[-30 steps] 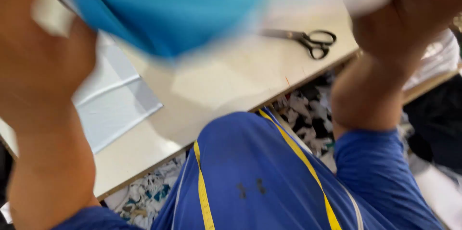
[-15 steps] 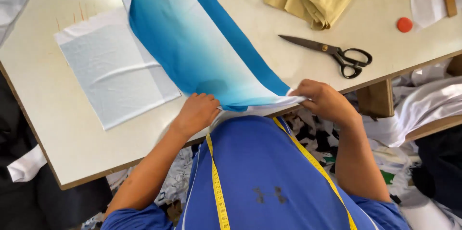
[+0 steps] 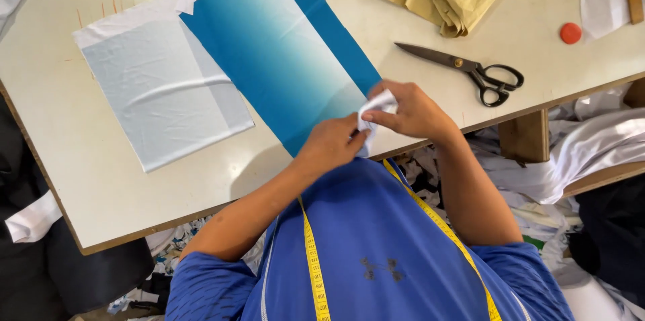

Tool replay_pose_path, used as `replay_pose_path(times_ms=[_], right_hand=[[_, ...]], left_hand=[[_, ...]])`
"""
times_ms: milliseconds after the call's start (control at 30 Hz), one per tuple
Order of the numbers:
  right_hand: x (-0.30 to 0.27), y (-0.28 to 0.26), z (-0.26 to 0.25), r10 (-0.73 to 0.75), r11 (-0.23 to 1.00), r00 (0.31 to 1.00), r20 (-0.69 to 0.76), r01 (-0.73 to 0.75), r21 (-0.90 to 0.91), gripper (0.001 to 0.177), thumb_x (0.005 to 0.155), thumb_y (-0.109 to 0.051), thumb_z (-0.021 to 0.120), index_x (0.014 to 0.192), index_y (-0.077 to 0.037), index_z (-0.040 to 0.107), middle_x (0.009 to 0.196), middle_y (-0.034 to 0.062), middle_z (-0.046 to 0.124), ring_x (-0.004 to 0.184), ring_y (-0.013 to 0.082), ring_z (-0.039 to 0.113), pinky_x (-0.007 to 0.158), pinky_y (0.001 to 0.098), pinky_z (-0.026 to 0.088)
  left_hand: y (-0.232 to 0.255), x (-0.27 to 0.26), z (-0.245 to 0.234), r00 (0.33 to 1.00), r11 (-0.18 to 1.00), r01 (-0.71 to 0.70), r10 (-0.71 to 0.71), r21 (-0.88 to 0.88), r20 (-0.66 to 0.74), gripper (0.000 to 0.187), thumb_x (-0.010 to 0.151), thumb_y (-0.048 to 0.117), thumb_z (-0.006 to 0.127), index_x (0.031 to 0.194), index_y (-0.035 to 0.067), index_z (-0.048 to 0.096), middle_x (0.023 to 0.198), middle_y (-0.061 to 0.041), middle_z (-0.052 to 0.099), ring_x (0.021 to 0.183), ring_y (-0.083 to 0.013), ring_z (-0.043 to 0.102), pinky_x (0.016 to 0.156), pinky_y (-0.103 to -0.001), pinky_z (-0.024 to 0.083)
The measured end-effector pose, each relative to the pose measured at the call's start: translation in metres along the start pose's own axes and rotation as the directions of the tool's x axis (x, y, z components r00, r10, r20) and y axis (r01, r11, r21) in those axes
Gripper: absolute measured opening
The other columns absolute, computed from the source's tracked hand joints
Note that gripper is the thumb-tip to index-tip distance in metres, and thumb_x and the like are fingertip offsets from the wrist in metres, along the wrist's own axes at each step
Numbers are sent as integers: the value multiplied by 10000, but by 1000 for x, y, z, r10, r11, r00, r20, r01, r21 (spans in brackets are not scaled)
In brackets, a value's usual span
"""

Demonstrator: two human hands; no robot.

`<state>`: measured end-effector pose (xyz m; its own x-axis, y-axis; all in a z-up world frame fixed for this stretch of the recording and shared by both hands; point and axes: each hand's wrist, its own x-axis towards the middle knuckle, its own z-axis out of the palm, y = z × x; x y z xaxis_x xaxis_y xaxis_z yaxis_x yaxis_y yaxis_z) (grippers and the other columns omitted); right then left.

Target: The person folds a blue and white fabric, places a brown paper pattern on it, and cuts the fabric along the pattern's edge using scissors. They then trim the remaining fabric into strips and separate the layers.

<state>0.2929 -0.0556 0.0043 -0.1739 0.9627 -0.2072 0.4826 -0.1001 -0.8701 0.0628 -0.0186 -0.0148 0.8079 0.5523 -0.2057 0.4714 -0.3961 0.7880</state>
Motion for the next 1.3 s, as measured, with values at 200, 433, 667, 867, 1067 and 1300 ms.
replay_pose_path(times_ms=[200,433,667,867,1067,1300], right_hand=[[50,45,22,119,972,991,55,-128,195,478,857,-232,914,1278,-99,731,1072,104,795,1038,244,725,975,403,547],[83,30,16,324,925,946,-21,-321,-201,612,964,-418,737,1470,-106,594,1430,90,672,1249,304,638,979,436,506],[12,77,16,335,835,941,-48,-320,-448,441,1010,-413,692,1367,-155,662,1077,143,803,1002,395,769,886,504,592],[-12,66,16,429,890,897,-109,-440,-119,313,991,-250,728,1274,-116,718,1007,128,817,976,337,778,879,457,595],[12,88,39,301,942,909,-288,-330,-54,392,987,-289,766,1355,-198,666,1045,35,796,1048,229,752,940,362,582],[1,91,38,198,952,955,-221,-241,-188,338,973,-254,765,1263,-98,694,959,95,725,938,288,723,855,409,585]], left_hand=[[-102,22,-70,934,986,47,-100,-158,-342,136,977,224,632,1092,180,687,772,-95,735,771,-350,751,675,-455,586],[-204,105,-141,787,962,273,-212,20,-579,144,1032,90,509,897,119,467,802,-52,492,742,-196,457,616,-419,342],[-183,71,-53,909,957,289,-272,6,-316,181,970,137,482,1023,30,618,799,-255,607,732,-473,644,682,-537,517],[-161,85,-86,907,958,109,-205,-266,-367,151,1024,142,527,1024,140,678,647,-124,580,605,-252,605,636,-359,526],[-189,137,-106,886,961,228,-136,160,-444,276,1054,128,540,1287,17,639,1059,-242,720,946,-453,731,760,-556,597],[-194,135,-108,886,857,413,-299,310,-354,274,1085,260,569,1230,63,690,1057,-159,760,921,-394,761,743,-528,612]])
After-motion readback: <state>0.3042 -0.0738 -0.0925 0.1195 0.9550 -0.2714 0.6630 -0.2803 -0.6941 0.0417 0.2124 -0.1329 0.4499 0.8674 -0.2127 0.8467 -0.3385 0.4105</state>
